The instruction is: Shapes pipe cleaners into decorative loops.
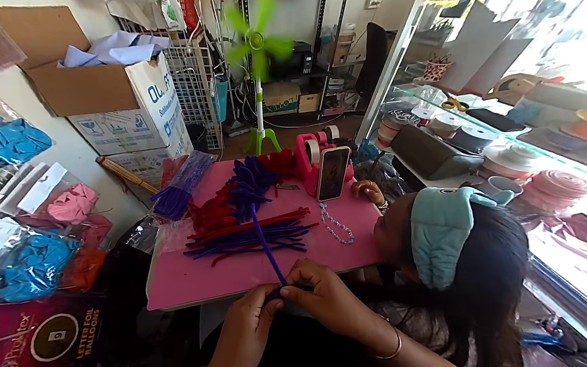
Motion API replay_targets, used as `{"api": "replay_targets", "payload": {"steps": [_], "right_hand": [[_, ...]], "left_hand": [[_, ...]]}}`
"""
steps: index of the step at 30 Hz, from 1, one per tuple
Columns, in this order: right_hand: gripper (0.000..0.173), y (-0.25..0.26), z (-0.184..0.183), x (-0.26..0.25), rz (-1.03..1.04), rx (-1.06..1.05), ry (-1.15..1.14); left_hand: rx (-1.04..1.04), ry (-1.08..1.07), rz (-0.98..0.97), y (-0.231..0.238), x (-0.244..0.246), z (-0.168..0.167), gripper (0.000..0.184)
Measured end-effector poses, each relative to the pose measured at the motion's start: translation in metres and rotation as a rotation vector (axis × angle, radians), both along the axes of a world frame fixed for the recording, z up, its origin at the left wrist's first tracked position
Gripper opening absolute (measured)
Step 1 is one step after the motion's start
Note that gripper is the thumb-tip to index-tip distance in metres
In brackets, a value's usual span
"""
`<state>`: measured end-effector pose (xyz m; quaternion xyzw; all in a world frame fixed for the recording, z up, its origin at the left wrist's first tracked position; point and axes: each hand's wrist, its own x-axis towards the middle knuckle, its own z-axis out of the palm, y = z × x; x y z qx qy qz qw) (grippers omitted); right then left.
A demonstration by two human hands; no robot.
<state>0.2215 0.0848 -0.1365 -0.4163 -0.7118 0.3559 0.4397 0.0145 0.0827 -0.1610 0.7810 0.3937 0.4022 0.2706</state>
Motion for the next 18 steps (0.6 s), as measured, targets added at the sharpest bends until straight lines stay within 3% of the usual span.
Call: {"api": "replay_targets", "payload": {"steps": [6, 14, 18], "right_hand": [[0.016, -0.001, 0.000, 0.001, 0.036, -0.040, 0.045], [0.014, -0.005, 0.004, 0.001, 0.229, -0.259, 0.151], [0.016, -0.006, 0.000, -0.003, 0.173, -0.179, 0.142]], "left_hand": [[-0.097, 0.073, -0.050, -0.004, 0.002, 0.004, 0.033], [0.009, 0.131, -0.053, 0.000, -0.012, -0.001, 0.042], [0.045, 0.156, -0.047, 0.000, -0.015, -0.002, 0.046]]}}
